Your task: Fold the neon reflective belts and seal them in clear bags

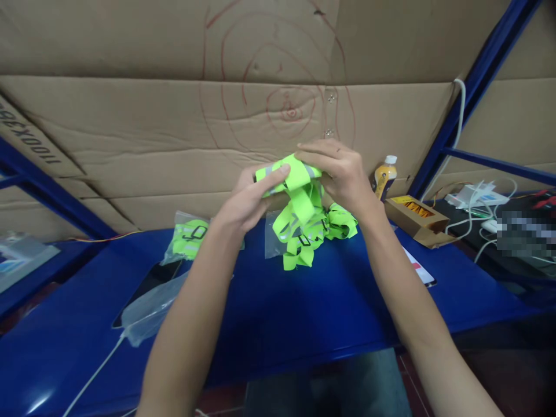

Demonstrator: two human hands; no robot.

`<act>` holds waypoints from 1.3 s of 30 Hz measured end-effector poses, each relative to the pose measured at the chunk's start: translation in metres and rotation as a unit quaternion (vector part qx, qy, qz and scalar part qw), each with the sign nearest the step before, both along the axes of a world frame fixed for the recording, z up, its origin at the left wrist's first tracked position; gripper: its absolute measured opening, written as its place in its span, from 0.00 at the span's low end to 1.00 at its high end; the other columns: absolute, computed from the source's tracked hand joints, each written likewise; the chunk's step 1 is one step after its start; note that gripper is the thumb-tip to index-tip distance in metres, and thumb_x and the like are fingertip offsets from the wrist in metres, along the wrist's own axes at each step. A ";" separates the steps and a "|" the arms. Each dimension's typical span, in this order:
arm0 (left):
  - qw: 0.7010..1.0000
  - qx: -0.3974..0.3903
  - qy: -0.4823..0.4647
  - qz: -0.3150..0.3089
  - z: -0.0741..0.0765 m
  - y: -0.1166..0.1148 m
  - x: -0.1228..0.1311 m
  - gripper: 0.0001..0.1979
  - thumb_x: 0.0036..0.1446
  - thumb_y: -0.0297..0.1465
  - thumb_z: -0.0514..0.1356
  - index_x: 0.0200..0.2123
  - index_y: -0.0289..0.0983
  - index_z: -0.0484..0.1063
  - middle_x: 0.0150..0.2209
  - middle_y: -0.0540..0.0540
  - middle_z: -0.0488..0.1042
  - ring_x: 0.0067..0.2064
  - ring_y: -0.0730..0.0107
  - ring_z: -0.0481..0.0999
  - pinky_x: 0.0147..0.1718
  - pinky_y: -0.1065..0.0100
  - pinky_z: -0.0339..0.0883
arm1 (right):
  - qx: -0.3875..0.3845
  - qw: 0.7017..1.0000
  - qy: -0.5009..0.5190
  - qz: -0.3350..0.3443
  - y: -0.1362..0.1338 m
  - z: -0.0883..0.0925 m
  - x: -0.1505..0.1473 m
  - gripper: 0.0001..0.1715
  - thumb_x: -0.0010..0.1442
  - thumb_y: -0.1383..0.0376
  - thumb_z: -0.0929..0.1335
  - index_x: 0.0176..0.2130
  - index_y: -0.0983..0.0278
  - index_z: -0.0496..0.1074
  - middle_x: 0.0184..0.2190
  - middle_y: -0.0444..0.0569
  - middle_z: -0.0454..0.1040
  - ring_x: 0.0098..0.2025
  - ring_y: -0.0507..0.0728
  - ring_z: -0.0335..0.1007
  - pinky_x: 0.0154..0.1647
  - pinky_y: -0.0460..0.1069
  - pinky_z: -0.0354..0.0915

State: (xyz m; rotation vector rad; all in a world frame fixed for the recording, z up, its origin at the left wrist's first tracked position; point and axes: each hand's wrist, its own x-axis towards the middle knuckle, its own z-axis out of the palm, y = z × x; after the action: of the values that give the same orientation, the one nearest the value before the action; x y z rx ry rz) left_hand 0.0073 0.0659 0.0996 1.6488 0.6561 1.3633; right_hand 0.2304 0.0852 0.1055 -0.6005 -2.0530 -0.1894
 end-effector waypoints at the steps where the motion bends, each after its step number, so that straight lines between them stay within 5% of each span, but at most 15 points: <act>1: 0.999 -0.031 -0.018 -0.013 -0.002 0.001 0.002 0.23 0.50 0.48 0.78 0.39 0.37 0.81 0.41 0.42 0.83 0.45 0.54 0.84 0.48 0.56 0.81 | -0.009 1.000 -0.007 0.011 -0.001 0.001 0.001 0.23 0.69 0.66 0.67 0.58 0.52 0.83 0.61 0.48 0.81 0.67 0.67 0.73 0.71 0.66 0.65; 4: 0.998 -0.053 -0.042 0.003 -0.007 0.007 0.004 0.25 0.41 0.40 0.82 0.40 0.36 0.81 0.40 0.44 0.83 0.41 0.57 0.83 0.44 0.58 0.81 | -0.054 0.996 -0.052 0.053 -0.010 0.008 0.010 0.25 0.68 0.59 0.71 0.62 0.53 0.80 0.65 0.50 0.77 0.69 0.69 0.72 0.73 0.67 0.63; 8: 0.993 0.107 0.011 0.039 -0.008 0.015 -0.004 0.27 0.41 0.40 0.83 0.43 0.37 0.82 0.40 0.45 0.82 0.40 0.59 0.82 0.42 0.62 0.78 | -0.099 0.992 -0.046 0.067 -0.019 0.018 0.025 0.33 0.67 0.47 0.74 0.66 0.56 0.76 0.67 0.53 0.76 0.70 0.68 0.70 0.73 0.66 0.63; 14: 0.949 0.278 0.133 0.060 -0.005 0.008 -0.003 0.20 0.56 0.42 0.78 0.47 0.39 0.84 0.47 0.43 0.83 0.49 0.55 0.82 0.52 0.59 0.75 | -0.186 0.971 -0.108 0.104 -0.011 0.015 0.032 0.22 0.69 0.50 0.73 0.50 0.64 0.82 0.43 0.49 0.86 0.45 0.60 0.80 0.52 0.53 0.73; 17: 0.974 0.202 0.097 0.034 -0.008 0.008 0.002 0.31 0.52 0.48 0.79 0.54 0.41 0.81 0.48 0.43 0.83 0.51 0.54 0.82 0.52 0.59 0.76 | -0.154 0.983 -0.061 0.075 -0.011 0.014 0.025 0.15 0.69 0.63 0.71 0.51 0.64 0.84 0.46 0.49 0.86 0.46 0.59 0.81 0.52 0.52 0.72; 21: 0.999 -0.004 -0.005 -0.045 -0.010 0.013 0.005 0.34 0.53 0.60 0.74 0.48 0.37 0.81 0.41 0.41 0.83 0.43 0.56 0.84 0.40 0.62 0.79 | -0.086 0.994 -0.038 0.064 -0.014 0.010 0.009 0.31 0.59 0.77 0.65 0.56 0.64 0.83 0.55 0.51 0.85 0.57 0.62 0.80 0.62 0.55 0.70; 25: 0.996 -0.077 -0.040 -0.007 -0.006 0.018 -0.003 0.26 0.43 0.44 0.82 0.40 0.35 0.82 0.36 0.43 0.82 0.37 0.59 0.82 0.36 0.63 0.78 | -0.079 0.993 -0.055 0.065 -0.012 0.005 -0.004 0.34 0.62 0.74 0.65 0.64 0.58 0.77 0.62 0.51 0.79 0.66 0.63 0.74 0.70 0.58 0.67; 31: 0.975 0.144 0.022 0.168 -0.004 0.017 -0.014 0.20 0.47 0.38 0.80 0.42 0.38 0.82 0.40 0.45 0.82 0.41 0.59 0.82 0.39 0.62 0.77 | -0.194 0.971 -0.043 0.133 -0.002 -0.002 0.001 0.49 0.63 0.45 0.76 0.74 0.58 0.63 0.76 0.55 0.62 0.75 0.69 0.61 0.78 0.66 0.60; 35: 0.935 0.285 0.099 0.187 -0.007 0.013 -0.005 0.16 0.55 0.38 0.77 0.42 0.39 0.80 0.42 0.46 0.81 0.44 0.59 0.80 0.49 0.59 0.74 | -0.323 0.931 0.025 0.169 0.005 -0.010 0.006 0.44 0.59 0.42 0.78 0.65 0.59 0.71 0.61 0.55 0.78 0.55 0.65 0.79 0.59 0.63 0.79; 39: 0.933 0.314 0.127 0.122 -0.009 0.013 -0.001 0.19 0.59 0.45 0.75 0.45 0.40 0.78 0.46 0.44 0.80 0.50 0.57 0.79 0.55 0.57 0.73 | -0.375 0.895 0.076 0.229 0.005 -0.011 0.008 0.37 0.52 0.45 0.83 0.52 0.61 0.77 0.45 0.49 0.82 0.40 0.60 0.82 0.42 0.57 0.84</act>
State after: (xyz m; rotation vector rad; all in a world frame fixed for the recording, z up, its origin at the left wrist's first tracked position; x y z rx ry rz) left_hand 0.0063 0.0786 0.0910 2.3466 0.6223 1.6664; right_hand 0.2387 0.0900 0.0948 -0.5342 -2.0122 0.9381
